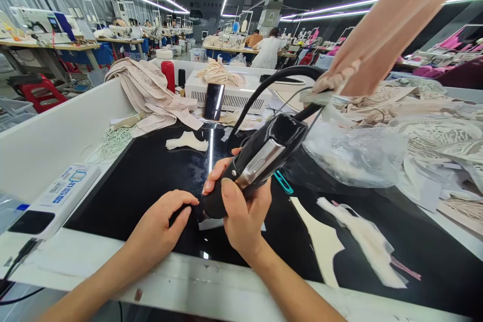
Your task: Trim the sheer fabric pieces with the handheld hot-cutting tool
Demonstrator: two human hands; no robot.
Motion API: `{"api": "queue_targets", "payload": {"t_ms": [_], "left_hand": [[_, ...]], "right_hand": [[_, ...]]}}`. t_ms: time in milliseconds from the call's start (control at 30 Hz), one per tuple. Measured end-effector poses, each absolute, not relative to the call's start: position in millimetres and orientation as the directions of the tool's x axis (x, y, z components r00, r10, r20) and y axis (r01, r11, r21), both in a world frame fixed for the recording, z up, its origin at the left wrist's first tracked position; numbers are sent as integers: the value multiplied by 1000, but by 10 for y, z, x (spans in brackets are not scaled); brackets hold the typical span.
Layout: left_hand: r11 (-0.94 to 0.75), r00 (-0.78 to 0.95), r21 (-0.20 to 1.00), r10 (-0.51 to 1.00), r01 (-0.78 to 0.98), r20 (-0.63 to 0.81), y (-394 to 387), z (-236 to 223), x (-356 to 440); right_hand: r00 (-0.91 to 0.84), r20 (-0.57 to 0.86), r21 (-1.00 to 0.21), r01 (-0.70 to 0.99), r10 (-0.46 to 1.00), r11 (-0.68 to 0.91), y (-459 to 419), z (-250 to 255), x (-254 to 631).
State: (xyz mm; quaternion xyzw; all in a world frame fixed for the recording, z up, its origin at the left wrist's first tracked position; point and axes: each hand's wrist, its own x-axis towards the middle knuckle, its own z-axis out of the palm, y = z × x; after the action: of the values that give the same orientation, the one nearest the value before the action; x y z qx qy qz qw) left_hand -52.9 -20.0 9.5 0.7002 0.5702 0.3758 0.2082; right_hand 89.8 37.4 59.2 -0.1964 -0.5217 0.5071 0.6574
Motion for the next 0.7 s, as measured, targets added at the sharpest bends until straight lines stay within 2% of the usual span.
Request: {"api": "queue_targets", "payload": {"t_ms": [700], "left_hand": [[-274, 81, 720, 953, 638, 291, -191, 45, -520]], "right_hand": [[-60, 484, -772, -500, 873, 394, 370, 627, 885]]}}
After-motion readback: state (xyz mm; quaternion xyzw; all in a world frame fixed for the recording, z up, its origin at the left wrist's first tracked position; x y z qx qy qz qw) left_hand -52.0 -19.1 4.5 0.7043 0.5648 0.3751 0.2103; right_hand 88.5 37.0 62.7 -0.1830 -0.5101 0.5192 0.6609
